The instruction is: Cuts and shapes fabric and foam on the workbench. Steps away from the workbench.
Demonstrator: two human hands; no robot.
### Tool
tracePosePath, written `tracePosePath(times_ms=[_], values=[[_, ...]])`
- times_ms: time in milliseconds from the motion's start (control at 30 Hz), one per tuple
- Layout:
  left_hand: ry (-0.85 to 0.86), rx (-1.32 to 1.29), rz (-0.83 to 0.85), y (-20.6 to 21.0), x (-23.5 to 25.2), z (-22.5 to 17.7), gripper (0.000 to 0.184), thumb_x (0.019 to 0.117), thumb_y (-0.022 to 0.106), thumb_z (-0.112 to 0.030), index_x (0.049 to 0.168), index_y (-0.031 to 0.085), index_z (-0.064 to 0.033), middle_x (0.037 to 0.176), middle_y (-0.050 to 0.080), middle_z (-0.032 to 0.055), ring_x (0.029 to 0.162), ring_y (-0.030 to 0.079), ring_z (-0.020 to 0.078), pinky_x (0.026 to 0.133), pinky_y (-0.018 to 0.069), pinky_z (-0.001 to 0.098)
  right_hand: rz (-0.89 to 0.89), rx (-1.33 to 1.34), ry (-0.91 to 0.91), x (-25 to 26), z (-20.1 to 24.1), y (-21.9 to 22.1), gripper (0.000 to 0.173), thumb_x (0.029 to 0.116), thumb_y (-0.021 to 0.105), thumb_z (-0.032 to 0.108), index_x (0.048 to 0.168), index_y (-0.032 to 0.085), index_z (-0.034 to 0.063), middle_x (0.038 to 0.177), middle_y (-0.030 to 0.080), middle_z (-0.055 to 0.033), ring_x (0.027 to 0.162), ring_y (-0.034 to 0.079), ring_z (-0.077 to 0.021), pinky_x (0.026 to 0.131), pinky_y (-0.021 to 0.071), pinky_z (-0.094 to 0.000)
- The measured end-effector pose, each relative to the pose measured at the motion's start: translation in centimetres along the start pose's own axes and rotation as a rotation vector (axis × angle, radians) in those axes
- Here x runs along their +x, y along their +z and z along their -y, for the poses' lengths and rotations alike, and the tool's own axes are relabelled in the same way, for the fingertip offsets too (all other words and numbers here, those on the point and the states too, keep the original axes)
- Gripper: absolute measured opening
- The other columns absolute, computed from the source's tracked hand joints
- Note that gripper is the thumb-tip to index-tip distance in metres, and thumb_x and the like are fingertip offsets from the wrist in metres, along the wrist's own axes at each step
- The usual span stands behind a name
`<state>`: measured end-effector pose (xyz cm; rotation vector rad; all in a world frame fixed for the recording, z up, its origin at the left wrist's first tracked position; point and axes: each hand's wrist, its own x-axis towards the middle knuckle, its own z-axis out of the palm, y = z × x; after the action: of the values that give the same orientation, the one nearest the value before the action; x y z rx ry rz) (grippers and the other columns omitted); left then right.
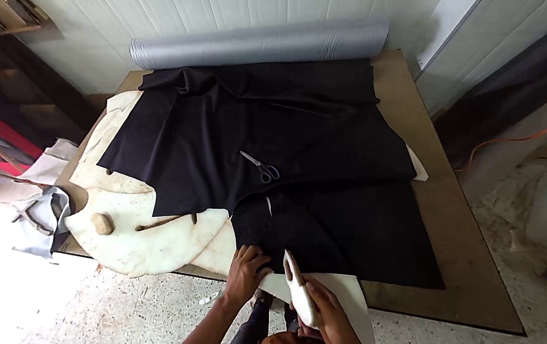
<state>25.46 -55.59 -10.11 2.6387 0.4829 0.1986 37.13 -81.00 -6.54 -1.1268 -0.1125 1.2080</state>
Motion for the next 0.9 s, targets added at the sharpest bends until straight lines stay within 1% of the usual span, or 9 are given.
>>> tracePosePath(times_ms=[133,233,367,467,533,667,767,833,900], values=[[-0.003,-0.129,-0.062,-1.0,1.4,-0.5,0.019,0.1020,0.059,-0.038,0.101,0.076,-0.0289,0.115,0.068,-0.0122,0.112,0.060,0.0067,0.098,0.0512,0.0341,0.001,0.047,0.037,-2.8,-2.1,2.1,0.046,0.1107,0.040,0.036,0.142,0.057,0.0064,0.104,0.070,-0.0264,0.078,0.070,-0.0350,0.066,0.0611,-0.0492],[-0.044,-0.379,-0.083,-5.2,0.9,-2.4,0.016,0.1024,0.061,-0.031,0.103,0.074,-0.0216,0.131,0.066,-0.0074,0.127,0.058,0.0106,0.109,0.0503,0.0381,-0.004,0.093,0.010,-1.8,-3.4,4.3,0.046,0.1101,0.042,0.037,0.144,0.055,0.0094,0.108,0.069,-0.0258,0.083,0.070,-0.0354,0.069,0.0610,-0.0501],[-0.004,-0.596,0.001,-11.7,-3.4,-5.2,0.019,0.1062,0.053,-0.023,0.109,0.070,-0.0139,0.145,0.060,0.0008,0.135,0.056,0.0179,0.112,0.0513,0.0427,0.000,0.212,-0.062,1.2,-3.8,8.4,0.048,0.1091,0.045,0.038,0.149,0.048,0.0108,0.111,0.067,-0.0279,0.080,0.070,-0.0360,0.063,0.0609,-0.0483],[0.049,-0.638,0.045,-13.7,-8.1,-5.3,0.015,0.1030,0.061,-0.023,0.107,0.071,-0.0116,0.149,0.056,0.0043,0.140,0.052,0.0204,0.115,0.0495,0.0442,-0.046,0.223,-0.197,2.6,-4.0,12.3,0.044,0.1101,0.043,0.026,0.150,0.044,0.0080,0.121,0.067,-0.0214,0.098,0.071,-0.0300,0.080,0.0618,-0.0476],[0.073,-0.619,0.039,-15.0,-11.0,-4.2,0.020,0.0979,0.071,-0.028,0.110,0.072,-0.0116,0.153,0.053,0.0065,0.147,0.044,0.0227,0.121,0.0422,0.0465,-0.055,0.163,-0.265,2.6,-4.8,15.2,0.044,0.1087,0.046,0.019,0.150,0.044,0.0052,0.130,0.066,-0.0163,0.113,0.067,-0.0257,0.096,0.0581,-0.0464],[0.092,-0.490,-0.175,-19.1,-16.1,0.2,0.051,0.0842,0.086,-0.033,0.128,0.069,-0.0119,0.150,0.056,0.0087,0.145,0.046,0.0243,0.121,0.0419,0.0455,-0.037,0.055,-0.279,3.1,-7.0,23.0,0.048,0.1085,0.041,0.012,0.155,0.032,0.0046,0.133,0.065,-0.0104,0.117,0.066,-0.0188,0.100,0.0571,-0.0431],[0.077,-0.350,-0.365,-22.1,-20.4,4.6,0.052,0.0915,0.078,-0.020,0.140,0.062,-0.0098,0.148,0.057,0.0084,0.141,0.050,0.0238,0.119,0.0445,0.0425,0.170,0.113,-0.298,4.2,-8.9,30.0,0.042,0.1059,0.050,0.012,0.147,0.042,0.0133,0.126,0.067,-0.0049,0.112,0.067,-0.0191,0.095,0.0576,-0.0453],[0.067,-0.287,-0.492,-24.1,-23.2,8.0,0.047,0.0934,0.073,-0.010,0.139,0.062,-0.0094,0.146,0.059,0.0087,0.139,0.053,0.0245,0.117,0.0463,0.0421,0.285,0.108,-0.296,4.8,-9.6,35.5,0.032,0.1040,0.057,0.014,0.136,0.054,0.0157,0.119,0.071,-0.0042,0.105,0.070,-0.0196,0.090,0.0599,-0.0449],[0.042,-0.244,-0.600,-26.0,-25.6,11.2,0.046,0.0926,0.072,-0.006,0.138,0.064,-0.0097,0.144,0.061,0.0083,0.138,0.053,0.0249,0.117,0.0462,0.0425,0.351,0.084,-0.269,5.8,-10.9,40.3,0.030,0.1033,0.058,0.013,0.133,0.056,0.0141,0.117,0.071,-0.0062,0.103,0.070,-0.0210,0.089,0.0601,-0.0460]])
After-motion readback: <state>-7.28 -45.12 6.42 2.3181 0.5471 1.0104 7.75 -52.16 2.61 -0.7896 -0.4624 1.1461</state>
